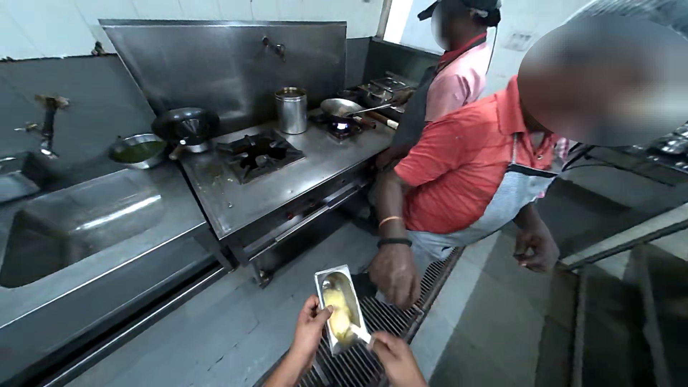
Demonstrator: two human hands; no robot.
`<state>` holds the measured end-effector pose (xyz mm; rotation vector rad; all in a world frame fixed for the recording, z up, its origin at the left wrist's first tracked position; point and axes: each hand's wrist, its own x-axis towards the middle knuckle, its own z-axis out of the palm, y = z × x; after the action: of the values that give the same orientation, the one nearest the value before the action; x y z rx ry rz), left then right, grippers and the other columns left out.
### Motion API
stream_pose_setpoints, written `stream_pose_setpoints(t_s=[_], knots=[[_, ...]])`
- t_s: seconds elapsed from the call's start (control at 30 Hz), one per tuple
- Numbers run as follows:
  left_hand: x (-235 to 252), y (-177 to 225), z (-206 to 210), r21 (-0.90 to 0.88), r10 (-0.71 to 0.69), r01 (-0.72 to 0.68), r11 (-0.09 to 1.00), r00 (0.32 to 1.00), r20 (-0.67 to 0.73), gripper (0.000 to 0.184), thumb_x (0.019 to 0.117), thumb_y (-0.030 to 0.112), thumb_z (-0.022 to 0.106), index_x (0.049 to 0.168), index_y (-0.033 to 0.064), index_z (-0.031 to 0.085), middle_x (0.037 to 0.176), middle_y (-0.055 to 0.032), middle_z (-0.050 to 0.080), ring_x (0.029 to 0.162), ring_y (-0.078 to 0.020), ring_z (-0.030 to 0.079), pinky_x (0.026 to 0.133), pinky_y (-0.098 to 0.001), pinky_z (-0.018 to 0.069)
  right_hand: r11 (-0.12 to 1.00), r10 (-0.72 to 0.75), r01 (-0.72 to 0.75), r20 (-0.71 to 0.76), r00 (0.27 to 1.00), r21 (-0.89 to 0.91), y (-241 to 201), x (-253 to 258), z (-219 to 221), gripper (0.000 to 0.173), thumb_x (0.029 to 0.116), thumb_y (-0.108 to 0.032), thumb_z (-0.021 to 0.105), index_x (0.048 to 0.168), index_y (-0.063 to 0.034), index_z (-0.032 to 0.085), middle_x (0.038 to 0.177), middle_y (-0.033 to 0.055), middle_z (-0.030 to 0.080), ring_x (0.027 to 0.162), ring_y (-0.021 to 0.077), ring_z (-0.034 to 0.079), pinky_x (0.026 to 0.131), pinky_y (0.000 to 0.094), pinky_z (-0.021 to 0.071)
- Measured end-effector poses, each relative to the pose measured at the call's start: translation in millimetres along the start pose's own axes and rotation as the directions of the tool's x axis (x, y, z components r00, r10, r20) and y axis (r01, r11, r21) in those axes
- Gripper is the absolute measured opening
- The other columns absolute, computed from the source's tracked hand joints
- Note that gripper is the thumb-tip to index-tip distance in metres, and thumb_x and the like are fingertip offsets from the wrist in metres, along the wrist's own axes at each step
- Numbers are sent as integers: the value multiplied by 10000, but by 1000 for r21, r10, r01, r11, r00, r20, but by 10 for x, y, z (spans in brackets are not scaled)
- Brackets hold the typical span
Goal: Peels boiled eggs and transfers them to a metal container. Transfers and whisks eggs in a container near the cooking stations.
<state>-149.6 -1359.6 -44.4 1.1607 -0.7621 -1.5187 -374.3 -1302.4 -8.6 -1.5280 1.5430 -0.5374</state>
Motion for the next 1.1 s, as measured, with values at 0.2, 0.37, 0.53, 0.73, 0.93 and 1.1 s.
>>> stream_pose_setpoints(t_s=[0.2,0.37,0.53,0.73,0.93,1.1], knots=[[131,43,97,6,10,-9,1000,1000,-22,145,928,75,692,971,12,569,834,-123,645,733,-224,663,657,-384,591,1000,-18,18,6,1000,-1,4,158,-83,264,1018,-194,520,998,-52,741,808,80,688,745,206,654,707,456,542],[311,91,45,56,14,-13,998,1000,-23,160,918,108,704,954,29,570,818,-93,614,714,-200,623,638,-365,558,998,-11,19,126,992,-64,-54,357,-120,275,1012,-208,521,991,-40,737,811,115,694,770,252,670,727,511,539],[589,204,-46,59,-1,2,998,1000,-12,144,925,101,700,961,30,580,840,-97,635,737,-202,640,652,-362,564,987,33,-8,148,988,-161,-150,673,-59,305,1021,-264,512,1046,-52,730,834,137,706,791,295,693,747,556,551],[1222,441,-234,50,-16,15,999,1000,20,146,920,77,693,999,15,587,861,-102,651,755,-197,653,671,-368,576,989,46,-26,135,990,-142,-417,1290,49,328,1034,-250,500,1074,-13,723,903,176,723,867,328,709,812,582,556],[2148,808,-522,60,-17,13,998,998,65,138,913,74,695,967,22,579,799,-85,635,697,-185,638,636,-359,566,982,19,-10,45,999,-188,-754,2151,126,350,1046,-269,473,1068,-25,723,909,175,725,878,328,712,807,586,553],[2830,1283,-757,76,-42,34,997,994,105,167,923,86,699,1027,4,597,856,-114,671,749,-211,674,670,-388,594,999,18,-22,-78,997,-50,-1117,2821,216,325,1048,-249,505,1051,-16,731,847,134,703,779,259,676,743,507,552]])
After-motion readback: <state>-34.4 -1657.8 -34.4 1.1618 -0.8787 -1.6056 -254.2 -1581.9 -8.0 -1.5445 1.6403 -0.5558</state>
